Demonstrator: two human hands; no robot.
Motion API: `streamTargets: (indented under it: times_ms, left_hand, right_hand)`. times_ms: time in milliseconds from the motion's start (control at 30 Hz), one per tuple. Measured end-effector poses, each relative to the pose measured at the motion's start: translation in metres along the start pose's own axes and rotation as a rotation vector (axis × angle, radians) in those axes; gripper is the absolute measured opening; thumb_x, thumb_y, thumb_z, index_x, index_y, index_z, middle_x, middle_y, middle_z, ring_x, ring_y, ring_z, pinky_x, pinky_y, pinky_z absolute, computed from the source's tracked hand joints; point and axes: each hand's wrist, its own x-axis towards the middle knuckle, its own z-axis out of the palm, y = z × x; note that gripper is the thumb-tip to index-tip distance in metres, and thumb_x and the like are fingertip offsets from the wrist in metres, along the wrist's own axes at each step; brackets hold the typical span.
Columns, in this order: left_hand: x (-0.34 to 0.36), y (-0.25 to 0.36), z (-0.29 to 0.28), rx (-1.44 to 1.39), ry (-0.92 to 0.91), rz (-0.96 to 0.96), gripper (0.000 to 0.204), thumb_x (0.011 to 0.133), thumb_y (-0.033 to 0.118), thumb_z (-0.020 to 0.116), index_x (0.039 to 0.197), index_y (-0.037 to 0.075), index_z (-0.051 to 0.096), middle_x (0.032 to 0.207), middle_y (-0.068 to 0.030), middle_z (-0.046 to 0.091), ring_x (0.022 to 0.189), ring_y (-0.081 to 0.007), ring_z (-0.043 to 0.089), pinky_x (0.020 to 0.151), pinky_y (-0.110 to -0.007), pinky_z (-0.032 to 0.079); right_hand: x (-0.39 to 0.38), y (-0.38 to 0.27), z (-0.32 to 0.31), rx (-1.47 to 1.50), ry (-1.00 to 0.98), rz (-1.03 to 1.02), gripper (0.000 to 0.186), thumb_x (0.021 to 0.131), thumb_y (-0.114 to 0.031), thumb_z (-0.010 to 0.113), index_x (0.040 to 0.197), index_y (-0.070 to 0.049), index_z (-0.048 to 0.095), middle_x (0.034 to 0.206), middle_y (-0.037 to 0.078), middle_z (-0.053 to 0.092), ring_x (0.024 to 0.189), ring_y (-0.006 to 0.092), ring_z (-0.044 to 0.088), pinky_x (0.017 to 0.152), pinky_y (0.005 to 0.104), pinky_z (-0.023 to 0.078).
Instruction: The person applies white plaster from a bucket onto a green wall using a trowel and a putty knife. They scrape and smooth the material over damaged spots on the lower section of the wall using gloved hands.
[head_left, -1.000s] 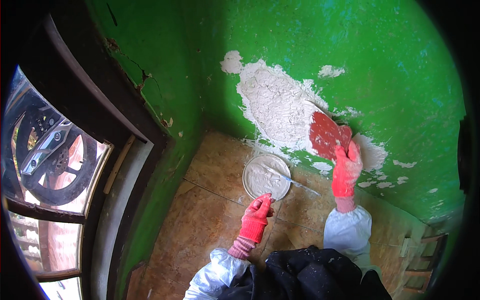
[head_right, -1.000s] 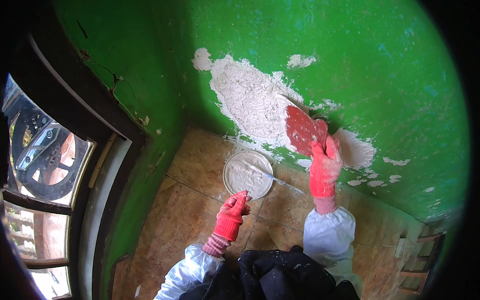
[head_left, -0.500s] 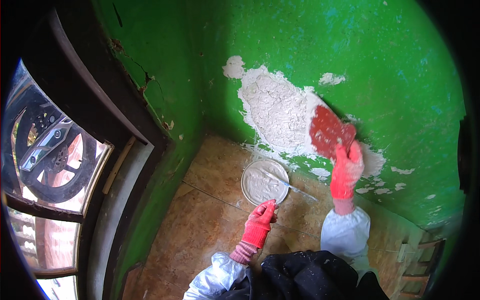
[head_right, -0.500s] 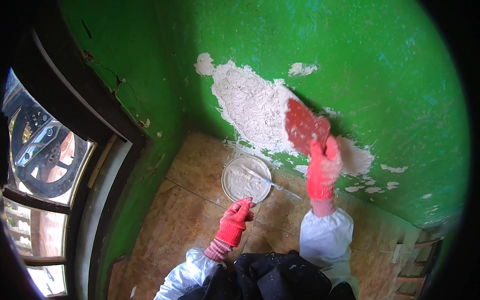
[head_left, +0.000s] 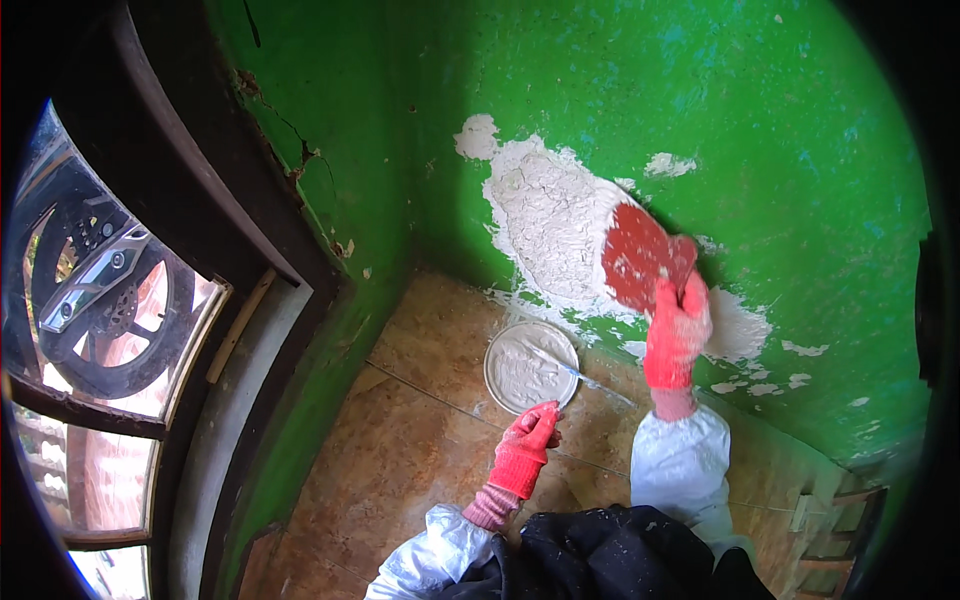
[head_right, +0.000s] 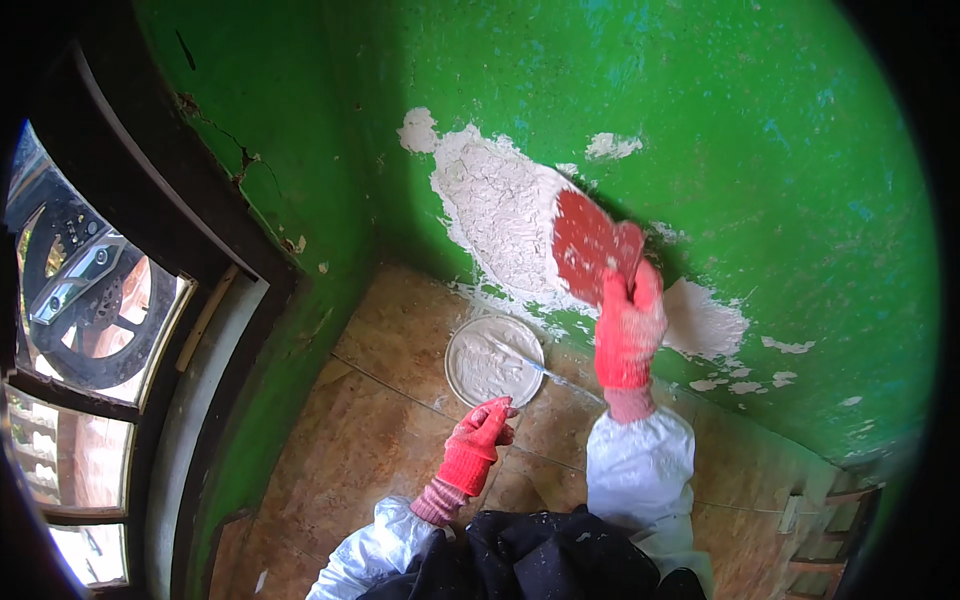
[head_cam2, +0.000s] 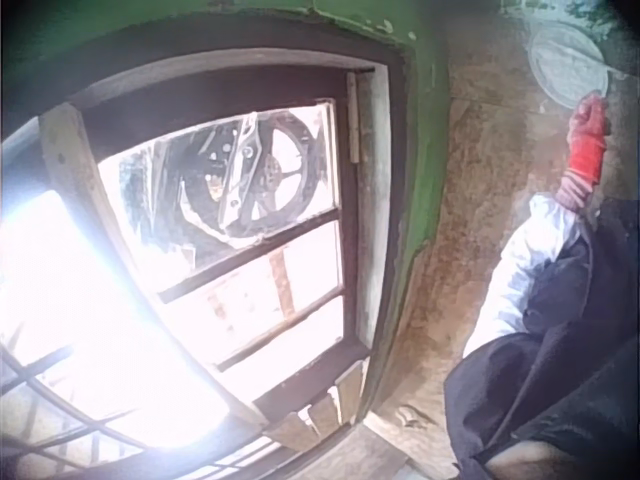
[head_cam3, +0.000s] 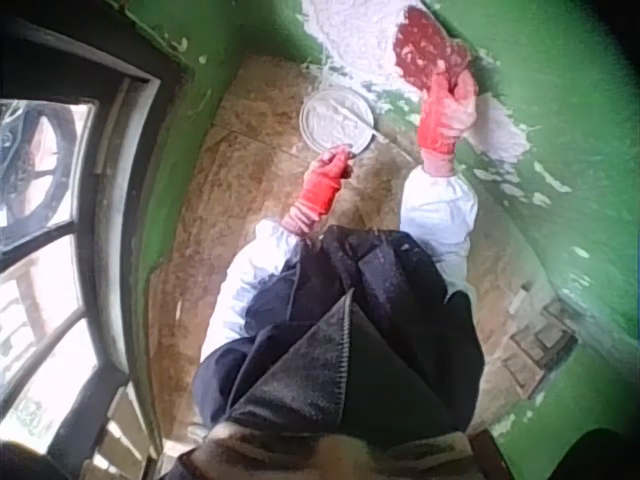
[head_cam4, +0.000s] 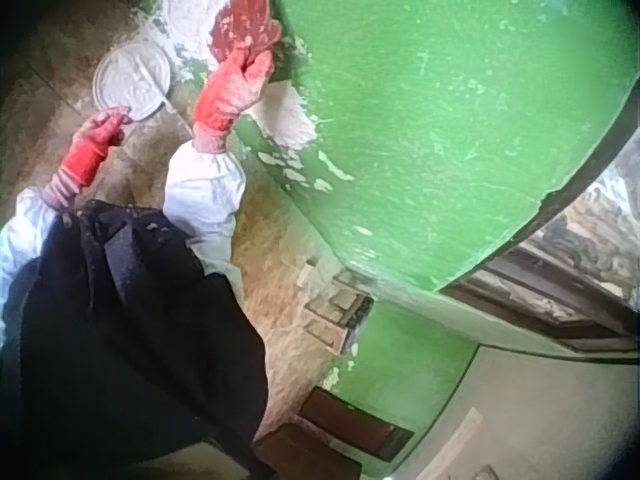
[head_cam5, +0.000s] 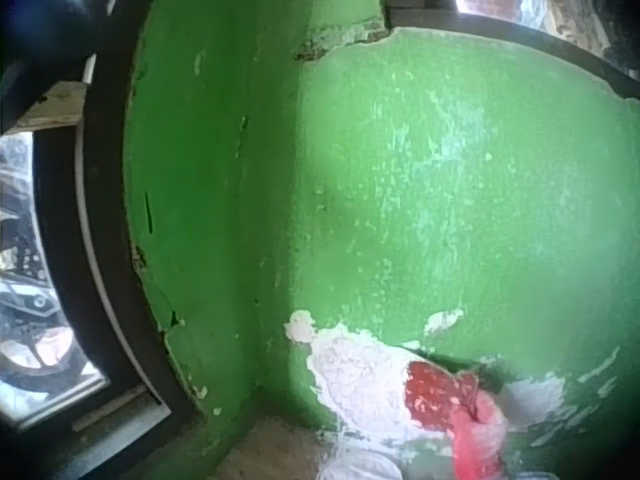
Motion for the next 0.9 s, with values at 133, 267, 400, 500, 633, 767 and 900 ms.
streamTargets:
  times_ms: [133,267,400,500,633,767,900]
  left_hand:
    - [0.000,0.000,0.002,0.076,0.010,-0.069,0.035,0.089,0.034,0.058,0.112,0.008,0.061,0.086,0.0016,0.065,0.064,-0.0088,0.054,0.060,-0.023,0.044]
    - [-0.001,0.003,0.006,0.040,-0.003,-0.053,0.036,0.089,0.035,0.058,0.112,0.008,0.061,0.087,0.0016,0.065,0.065,-0.0089,0.054,0.060,-0.024,0.044]
    - [-0.001,0.006,-0.003,0.028,0.037,-0.032,0.036,0.089,0.035,0.058,0.112,0.008,0.060,0.087,0.0018,0.065,0.065,-0.0089,0.054,0.060,-0.024,0.044]
    - [0.000,0.004,-0.005,0.016,0.034,-0.030,0.036,0.089,0.035,0.057,0.112,0.008,0.060,0.088,0.0016,0.065,0.065,-0.0088,0.053,0.060,-0.024,0.044]
    - [0.003,0.001,-0.005,0.058,0.039,-0.077,0.035,0.089,0.033,0.058,0.112,0.007,0.060,0.090,-0.0001,0.065,0.065,-0.0097,0.054,0.063,-0.025,0.046]
    - [-0.002,0.008,0.007,0.075,-0.007,-0.069,0.035,0.090,0.033,0.057,0.112,0.006,0.060,0.092,-0.0010,0.065,0.066,-0.0108,0.055,0.065,-0.027,0.048]
    - [-0.003,-0.007,-0.004,0.019,0.010,-0.060,0.035,0.090,0.034,0.055,0.112,0.007,0.060,0.091,-0.0009,0.065,0.067,-0.0110,0.055,0.063,-0.027,0.047]
  right_hand:
    - [-0.017,0.018,0.019,0.202,-0.238,0.007,0.017,0.085,-0.005,0.059,0.101,-0.003,0.058,0.088,0.003,0.061,0.078,0.0080,0.054,0.066,0.0231,0.045]
    - [0.017,0.018,0.057,-0.509,-0.420,-0.435,0.021,0.085,-0.013,0.061,0.102,0.000,0.057,0.098,0.009,0.064,0.085,0.0171,0.060,0.073,0.0292,0.048]
    - [0.019,-0.003,0.064,-0.155,-0.132,-0.064,0.035,0.085,-0.014,0.061,0.115,0.003,0.055,0.105,0.010,0.064,0.092,0.0170,0.059,0.079,0.0293,0.047]
    - [0.007,-0.009,0.032,-0.118,-0.101,-0.064,0.022,0.083,-0.012,0.061,0.101,0.001,0.058,0.091,0.009,0.063,0.080,0.0179,0.058,0.072,0.0304,0.047]
    - [-0.007,0.010,0.027,-0.052,-0.214,0.051,0.020,0.083,-0.010,0.060,0.100,0.000,0.059,0.088,0.009,0.062,0.076,0.0175,0.057,0.069,0.0305,0.046]
    - [0.013,0.035,0.016,-0.192,-0.191,-0.053,0.021,0.083,-0.009,0.060,0.102,-0.002,0.059,0.088,0.008,0.061,0.078,0.0164,0.056,0.071,0.0299,0.046]
    - [-0.011,0.018,-0.009,-0.202,-0.158,0.009,0.019,0.084,-0.008,0.058,0.102,-0.002,0.058,0.082,0.006,0.061,0.074,0.0151,0.055,0.067,0.0302,0.045]
